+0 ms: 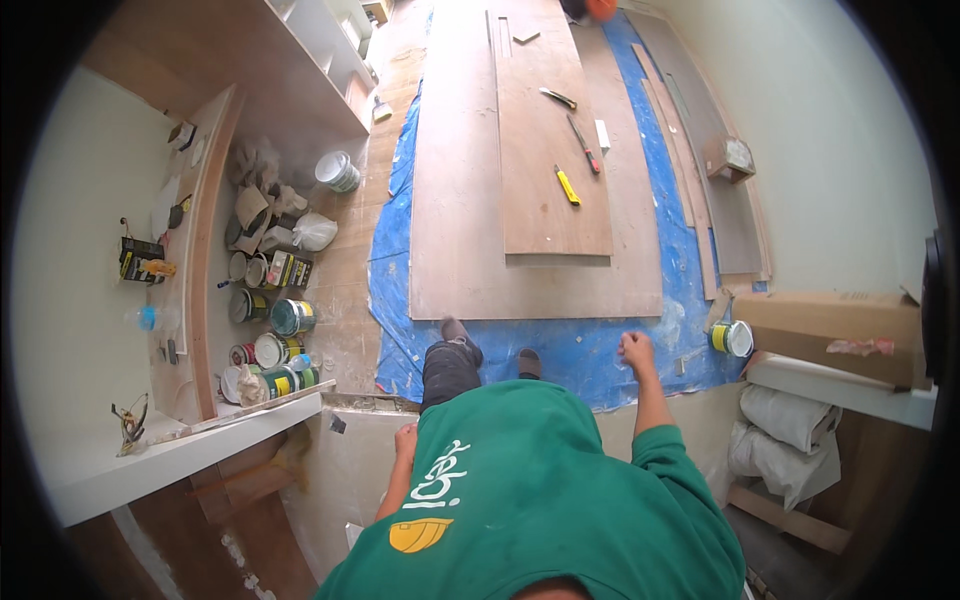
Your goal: The person kneels on the floor and uses a utility knife and a hand saw to cut and trim a large white board. They then flip the board, move around the room, and lift a large cabinet panel into place against a wall.
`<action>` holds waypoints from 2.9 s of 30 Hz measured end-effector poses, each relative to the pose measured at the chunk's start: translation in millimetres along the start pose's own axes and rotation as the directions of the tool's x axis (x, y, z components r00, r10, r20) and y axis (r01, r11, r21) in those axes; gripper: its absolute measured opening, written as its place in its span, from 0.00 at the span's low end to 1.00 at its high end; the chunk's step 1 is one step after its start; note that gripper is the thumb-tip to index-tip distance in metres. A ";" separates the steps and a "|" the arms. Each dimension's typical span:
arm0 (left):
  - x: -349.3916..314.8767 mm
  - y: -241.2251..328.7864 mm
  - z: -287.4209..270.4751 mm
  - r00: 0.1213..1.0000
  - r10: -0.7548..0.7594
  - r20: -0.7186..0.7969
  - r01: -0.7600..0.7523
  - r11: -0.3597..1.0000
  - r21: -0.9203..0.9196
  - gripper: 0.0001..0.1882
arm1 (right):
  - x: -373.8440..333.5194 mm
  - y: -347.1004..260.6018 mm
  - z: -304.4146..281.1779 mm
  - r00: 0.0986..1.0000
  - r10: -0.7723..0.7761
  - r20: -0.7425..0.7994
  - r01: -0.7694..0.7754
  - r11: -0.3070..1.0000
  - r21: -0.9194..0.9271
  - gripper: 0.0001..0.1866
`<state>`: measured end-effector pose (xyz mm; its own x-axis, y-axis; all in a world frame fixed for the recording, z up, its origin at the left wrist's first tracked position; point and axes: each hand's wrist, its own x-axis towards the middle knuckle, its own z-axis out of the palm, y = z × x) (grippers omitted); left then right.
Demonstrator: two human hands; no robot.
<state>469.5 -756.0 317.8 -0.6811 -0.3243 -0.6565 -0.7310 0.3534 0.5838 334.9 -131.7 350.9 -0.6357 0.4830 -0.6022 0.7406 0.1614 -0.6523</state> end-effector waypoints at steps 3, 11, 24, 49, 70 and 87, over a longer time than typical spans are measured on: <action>44.1 39.4 5.9 0.999 -0.033 0.010 0.032 0.993 0.113 0.18 | 66.9 -98.3 36.0 0.989 -0.149 -0.004 0.148 0.986 -0.074 0.14; 204.5 176.3 -63.0 0.996 -0.088 -0.007 0.087 0.996 -0.035 0.13 | 100.9 -194.4 157.6 0.967 -0.218 0.135 0.255 0.868 -0.425 0.17; 430.6 507.5 -175.1 0.994 0.061 0.094 -0.060 0.998 -0.014 0.09 | 127.8 -283.3 252.9 0.874 0.485 0.040 -0.472 0.866 -0.166 0.19; 814.4 891.8 -72.0 0.997 0.028 0.070 -0.043 0.974 0.222 0.16 | 607.4 -864.7 308.8 0.968 0.228 0.101 -0.229 0.973 -0.001 0.14; 1085.0 1311.6 -64.4 0.978 -0.128 0.165 0.114 0.989 0.089 0.13 | 916.1 -1142.9 352.9 0.952 0.300 -0.058 -0.302 0.952 -0.049 0.17; 1308.4 1526.3 -24.8 0.973 -0.227 -0.035 0.189 0.877 -0.442 0.13 | 1194.5 -1483.2 445.8 0.949 0.164 0.268 -0.117 0.976 -0.181 0.17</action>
<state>-1538.3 -662.6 361.8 -0.4984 -0.4264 -0.7549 -0.7883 -0.1395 0.5993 -1619.9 -177.8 393.9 -0.5405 0.2547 -0.8018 0.8372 0.2571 -0.4827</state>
